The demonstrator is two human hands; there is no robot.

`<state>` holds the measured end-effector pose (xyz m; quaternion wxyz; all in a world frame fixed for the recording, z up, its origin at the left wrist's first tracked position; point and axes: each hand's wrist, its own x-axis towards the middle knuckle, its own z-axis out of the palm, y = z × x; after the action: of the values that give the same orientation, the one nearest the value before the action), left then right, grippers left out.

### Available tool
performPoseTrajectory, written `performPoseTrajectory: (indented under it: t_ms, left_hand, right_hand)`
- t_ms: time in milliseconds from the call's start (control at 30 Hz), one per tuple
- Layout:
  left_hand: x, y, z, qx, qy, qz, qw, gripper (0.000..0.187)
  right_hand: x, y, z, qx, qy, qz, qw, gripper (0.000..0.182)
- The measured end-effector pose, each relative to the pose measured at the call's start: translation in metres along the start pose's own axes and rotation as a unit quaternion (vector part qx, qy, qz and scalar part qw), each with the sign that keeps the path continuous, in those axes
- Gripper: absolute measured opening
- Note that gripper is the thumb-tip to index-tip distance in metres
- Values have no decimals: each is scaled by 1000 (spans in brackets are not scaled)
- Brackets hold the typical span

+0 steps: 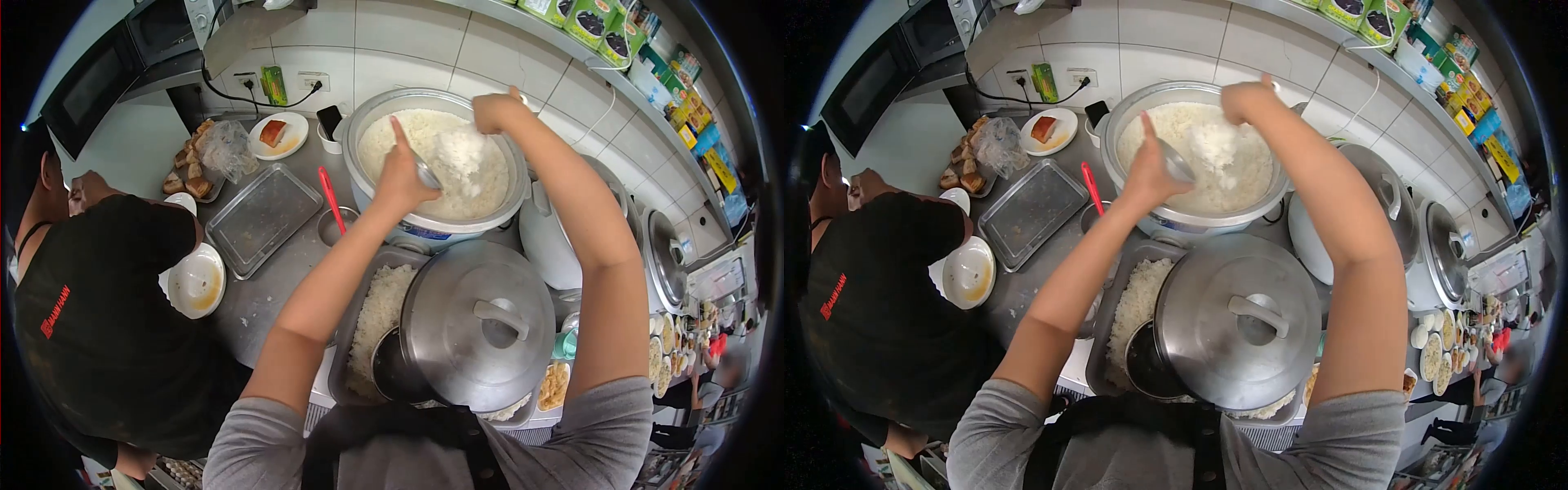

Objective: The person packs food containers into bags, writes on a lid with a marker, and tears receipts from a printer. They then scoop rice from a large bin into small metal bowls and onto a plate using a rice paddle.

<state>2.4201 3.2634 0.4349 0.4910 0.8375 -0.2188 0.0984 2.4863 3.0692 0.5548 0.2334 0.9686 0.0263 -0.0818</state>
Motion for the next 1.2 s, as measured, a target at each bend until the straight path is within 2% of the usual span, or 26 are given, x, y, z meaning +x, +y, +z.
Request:
performPoseTrajectory:
  t_ms: [33,67,100,133,200,233,267,333,433,500,533,600,633,700,833,1000,1133,1200]
  left_hand:
    - [6,2,15,-26,-61,-48,997,152]
    - [9,4,30,-26,-62,-44,997,152]
    - [11,4,46,-27,18,-2,999,152]
    - [13,4,54,-27,96,42,994,153]
    - [11,3,56,-41,111,42,992,151]
    - [10,-1,50,-56,128,35,990,150]
    - [8,-4,41,-70,144,29,987,150]
    - [6,-6,22,-87,127,-3,988,148]
    - [10,-26,2,-152,162,68,973,145]
    - [5,-35,-12,-149,161,74,973,145]
    - [1,-37,-19,-149,162,81,972,144]
    - [-13,-37,-30,-162,158,82,971,142]
    - [-19,-37,-34,-191,152,73,967,141]
    - [-29,-32,-35,-256,144,63,954,140]
    - [-36,-27,-34,-215,161,85,959,140]
    - [-40,-28,-38,-203,142,73,966,142]
    - [-37,-39,-37,-158,144,68,974,144]
    - [-40,-30,-40,-99,122,61,986,144]
  right_hand:
    - [-15,-19,-10,-31,66,22,997,19]
    - [-19,-40,-15,-90,65,28,993,20]
    - [-19,-54,-19,-147,64,36,986,21]
    - [-19,-57,-26,-145,64,41,986,21]
    - [-27,-57,-41,-182,75,91,976,21]
    - [-32,-44,-42,-155,118,108,975,21]
    - [-30,-31,-31,-152,116,109,976,21]
    - [-19,-14,10,-135,190,68,970,19]
    - [-3,-21,110,-158,189,-40,968,23]
    - [-20,-35,137,-77,193,-119,971,18]
    - [-29,-38,139,-78,191,-122,971,18]
    - [-47,-38,132,98,114,-151,977,15]
    - [-50,-37,132,98,112,-151,977,15]
    - [-51,-34,130,189,61,-165,966,17]
    - [-37,-26,142,250,47,-192,948,22]
    - [-30,-9,158,376,-60,-158,911,29]
    - [-26,12,152,375,-105,-119,913,30]
    - [-9,34,156,476,-116,-92,867,29]
